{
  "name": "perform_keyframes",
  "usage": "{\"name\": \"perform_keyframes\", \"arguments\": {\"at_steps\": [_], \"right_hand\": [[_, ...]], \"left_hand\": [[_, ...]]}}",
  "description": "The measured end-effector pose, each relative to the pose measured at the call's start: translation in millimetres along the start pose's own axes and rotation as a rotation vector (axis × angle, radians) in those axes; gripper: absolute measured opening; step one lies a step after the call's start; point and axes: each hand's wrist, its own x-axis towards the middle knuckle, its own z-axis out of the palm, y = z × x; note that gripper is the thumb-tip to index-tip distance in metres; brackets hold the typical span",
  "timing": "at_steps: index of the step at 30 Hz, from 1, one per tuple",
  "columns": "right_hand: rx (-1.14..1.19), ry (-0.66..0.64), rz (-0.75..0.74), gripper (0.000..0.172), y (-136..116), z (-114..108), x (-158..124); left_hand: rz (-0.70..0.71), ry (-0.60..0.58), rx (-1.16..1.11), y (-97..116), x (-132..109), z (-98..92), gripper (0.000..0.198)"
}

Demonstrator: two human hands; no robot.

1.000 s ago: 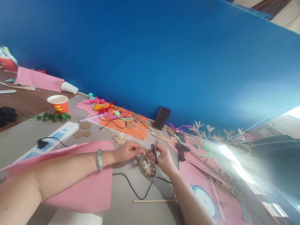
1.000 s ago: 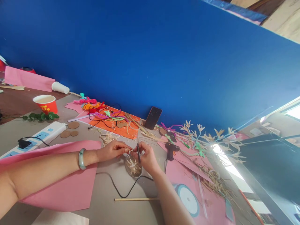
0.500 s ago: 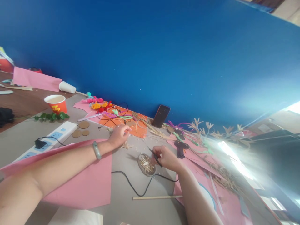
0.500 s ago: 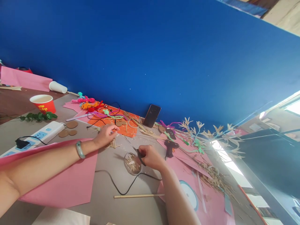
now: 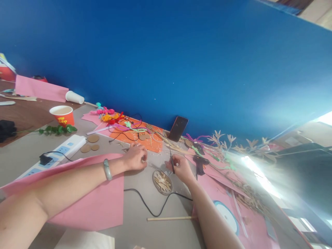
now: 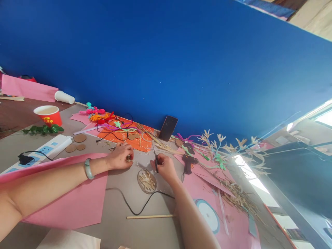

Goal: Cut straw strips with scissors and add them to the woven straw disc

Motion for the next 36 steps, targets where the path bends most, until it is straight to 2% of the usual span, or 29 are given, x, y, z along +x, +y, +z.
{"name": "perform_keyframes", "arguments": {"at_steps": [7, 12, 22, 29, 36], "right_hand": [[-0.063, 0.039, -0.023, 0.028, 8, 9, 1], [-0.094, 0.089, -0.05, 0.028, 10, 10, 1], [-0.088, 0.064, -0.034, 0.029, 2, 11, -1], [-0.077, 0.069, -0.035, 0.03, 4, 11, -1], [0.006, 0.08, -0.022, 0.026, 0, 9, -2]], "left_hand": [[-0.04, -0.025, -0.048, -2, 1, 3.4, 0.006], [-0.077, 0.009, -0.126, -4, 4, 6.2, 0.009], [-0.057, 0.104, -0.288, -2, 4, 7.9, 0.009], [-0.147, 0.138, -0.5, 2, 4, 0.2, 0.014], [-0.082, 0.17, -0.714, 6, 3, -3.3, 0.019]]}}
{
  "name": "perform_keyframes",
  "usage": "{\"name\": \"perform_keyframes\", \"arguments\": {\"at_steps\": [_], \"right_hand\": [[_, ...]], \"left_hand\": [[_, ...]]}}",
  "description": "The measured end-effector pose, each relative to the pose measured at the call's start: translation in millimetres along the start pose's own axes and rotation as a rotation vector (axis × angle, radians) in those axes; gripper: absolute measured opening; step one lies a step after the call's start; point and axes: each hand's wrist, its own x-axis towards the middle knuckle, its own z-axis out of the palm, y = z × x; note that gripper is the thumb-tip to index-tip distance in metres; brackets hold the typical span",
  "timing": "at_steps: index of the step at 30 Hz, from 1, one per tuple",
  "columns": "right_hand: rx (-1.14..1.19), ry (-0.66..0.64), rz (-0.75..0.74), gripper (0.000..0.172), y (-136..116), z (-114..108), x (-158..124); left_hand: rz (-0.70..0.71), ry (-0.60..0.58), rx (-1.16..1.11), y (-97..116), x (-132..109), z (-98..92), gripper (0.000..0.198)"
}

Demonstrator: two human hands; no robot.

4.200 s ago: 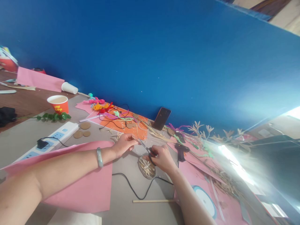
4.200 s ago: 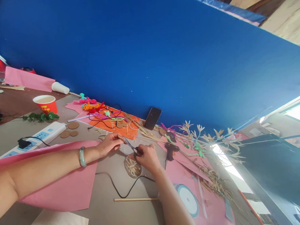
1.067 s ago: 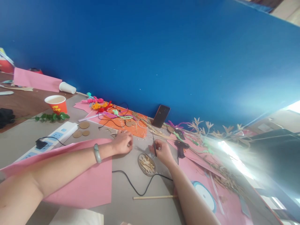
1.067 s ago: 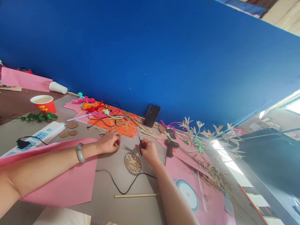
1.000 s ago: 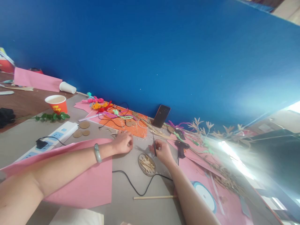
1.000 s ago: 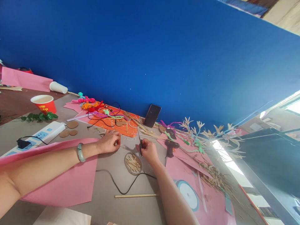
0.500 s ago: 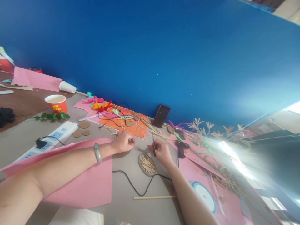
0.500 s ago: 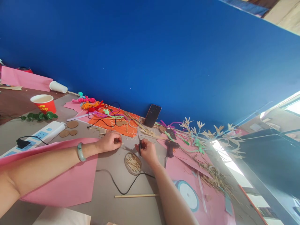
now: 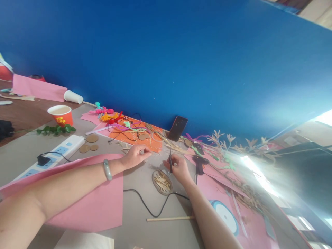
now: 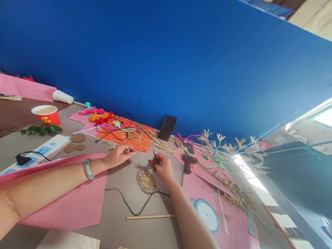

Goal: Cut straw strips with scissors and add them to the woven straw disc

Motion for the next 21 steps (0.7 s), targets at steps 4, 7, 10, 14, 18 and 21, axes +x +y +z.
{"name": "perform_keyframes", "arguments": {"at_steps": [4, 7, 10, 14, 18, 21], "right_hand": [[0.085, 0.014, 0.003, 0.022, -8, -1, -2], [0.131, 0.016, -0.02, 0.019, -14, 1, -5], [0.177, -0.008, -0.026, 0.017, -20, 3, -9], [0.193, -0.025, -0.014, 0.016, -27, 5, -13], [0.19, -0.042, -0.025, 0.014, -32, 6, -15], [0.193, -0.062, -0.038, 0.012, -35, 8, -16]], "left_hand": [[-0.065, -0.049, -0.165, -3, 0, 2.7, 0.021], [-0.098, -0.068, -0.254, -2, 0, 4.4, 0.022], [-0.114, -0.125, -0.31, -2, -1, 6.3, 0.022], [-0.155, -0.19, -0.371, -3, -3, 9.4, 0.02], [-0.195, -0.196, -0.378, -2, -4, 9.9, 0.02], [-0.221, -0.197, -0.375, 1, -4, 9.0, 0.021]]}}
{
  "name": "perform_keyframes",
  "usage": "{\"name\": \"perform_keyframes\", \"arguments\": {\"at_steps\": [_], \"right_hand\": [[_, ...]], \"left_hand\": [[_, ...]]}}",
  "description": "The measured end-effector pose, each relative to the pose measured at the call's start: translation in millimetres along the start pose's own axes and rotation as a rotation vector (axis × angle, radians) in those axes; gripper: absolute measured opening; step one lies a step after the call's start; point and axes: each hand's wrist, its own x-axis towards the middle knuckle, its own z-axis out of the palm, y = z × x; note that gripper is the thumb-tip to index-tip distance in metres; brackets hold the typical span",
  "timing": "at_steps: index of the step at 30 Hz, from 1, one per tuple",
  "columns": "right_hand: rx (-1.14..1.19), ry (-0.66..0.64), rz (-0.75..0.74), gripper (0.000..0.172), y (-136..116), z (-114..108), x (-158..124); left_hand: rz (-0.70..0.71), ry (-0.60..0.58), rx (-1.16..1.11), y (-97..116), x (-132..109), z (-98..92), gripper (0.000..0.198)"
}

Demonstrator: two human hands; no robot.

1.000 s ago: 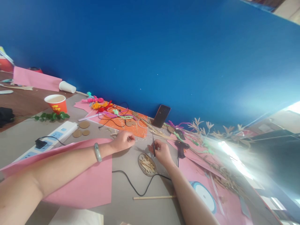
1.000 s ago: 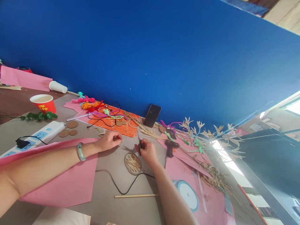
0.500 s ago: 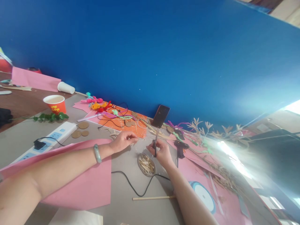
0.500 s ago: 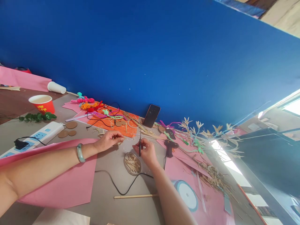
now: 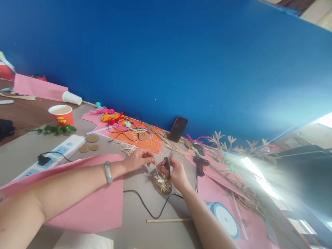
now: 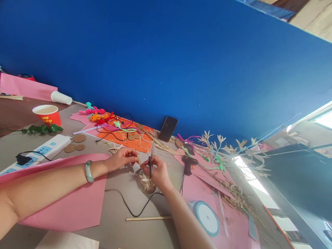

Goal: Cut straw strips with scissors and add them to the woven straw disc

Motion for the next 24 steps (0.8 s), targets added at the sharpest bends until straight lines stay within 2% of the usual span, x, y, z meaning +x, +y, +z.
{"name": "perform_keyframes", "arguments": {"at_steps": [5, 8, 13, 17, 24], "right_hand": [[-0.077, 0.005, -0.027, 0.011, 0, 1, 0], [-0.27, 0.01, -0.05, 0.022, 4, -6, 3], [-0.508, -0.128, -0.07, 0.035, 11, -23, 10], [-0.62, -0.181, -0.084, 0.034, 14, -27, 10], [-0.692, -0.208, -0.105, 0.03, 12, -20, 7]], "left_hand": [[-0.001, 0.012, -0.005, 4, -1, 0.9, 0.019], [0.029, 0.042, 0.003, 6, -2, 0.3, 0.02], [0.056, 0.087, -0.003, 9, -2, -0.2, 0.02], [0.071, 0.107, -0.024, 9, -2, 0.4, 0.018], [0.067, 0.12, -0.061, 5, 0, 0.0, 0.012]]}}
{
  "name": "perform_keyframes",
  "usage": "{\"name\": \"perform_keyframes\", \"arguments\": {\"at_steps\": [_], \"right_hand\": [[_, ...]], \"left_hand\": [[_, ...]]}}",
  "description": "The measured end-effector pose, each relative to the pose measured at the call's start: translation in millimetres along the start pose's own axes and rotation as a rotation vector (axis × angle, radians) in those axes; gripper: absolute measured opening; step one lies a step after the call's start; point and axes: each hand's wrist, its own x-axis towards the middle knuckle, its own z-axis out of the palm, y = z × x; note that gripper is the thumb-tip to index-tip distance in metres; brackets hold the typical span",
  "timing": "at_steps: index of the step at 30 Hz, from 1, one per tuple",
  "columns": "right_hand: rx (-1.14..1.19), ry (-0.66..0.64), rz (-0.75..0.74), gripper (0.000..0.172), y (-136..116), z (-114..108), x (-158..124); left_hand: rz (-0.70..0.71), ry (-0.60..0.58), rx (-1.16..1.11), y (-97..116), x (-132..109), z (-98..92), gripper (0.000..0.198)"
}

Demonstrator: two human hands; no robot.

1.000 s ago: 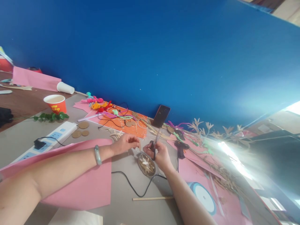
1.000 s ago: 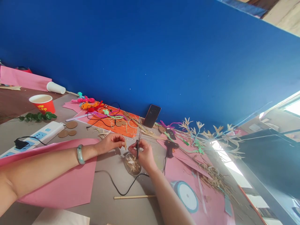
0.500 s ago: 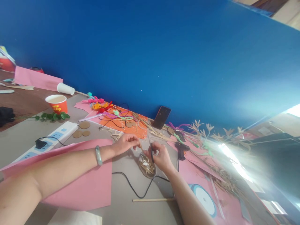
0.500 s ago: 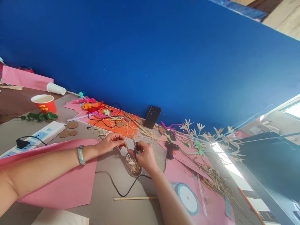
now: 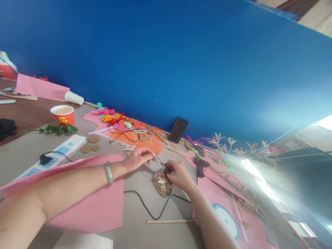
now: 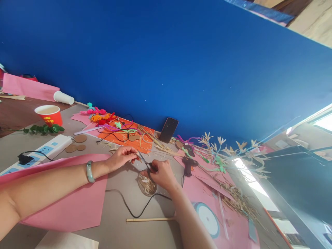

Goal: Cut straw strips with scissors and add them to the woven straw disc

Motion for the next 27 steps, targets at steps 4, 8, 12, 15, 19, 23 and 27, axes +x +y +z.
{"name": "perform_keyframes", "arguments": {"at_steps": [4, 8, 12, 15, 19, 23, 27], "right_hand": [[-0.004, 0.005, 0.015, 0.031, -3.5, 0.0, -0.1], [0.018, 0.007, 0.029, 0.032, -4.3, 0.6, 0.0], [0.029, 0.011, 0.046, 0.033, -4.5, 1.6, 0.3], [0.029, 0.023, 0.058, 0.034, -5.5, 1.4, 0.4], [0.032, 0.031, 0.053, 0.035, -7.5, 0.8, 0.2], [0.031, 0.029, 0.06, 0.037, -8.6, 1.2, 0.1], [0.042, 0.032, 0.07, 0.038, -7.9, 2.2, 0.5]], "left_hand": [[-0.007, 0.001, -0.014, -0.7, 0.1, 0.4, 0.011], [-0.017, 0.004, -0.024, 1.7, -0.9, 1.3, 0.013], [-0.021, 0.012, -0.028, 4.2, -1.7, 2.2, 0.014], [-0.026, 0.014, -0.017, 4.0, -1.6, 2.3, 0.017], [-0.026, 0.015, -0.02, 2.3, -1.4, 2.2, 0.018], [-0.033, 0.016, -0.035, 2.1, -1.4, 2.6, 0.017], [-0.048, 0.013, -0.051, 2.0, -1.1, 2.8, 0.018]]}}
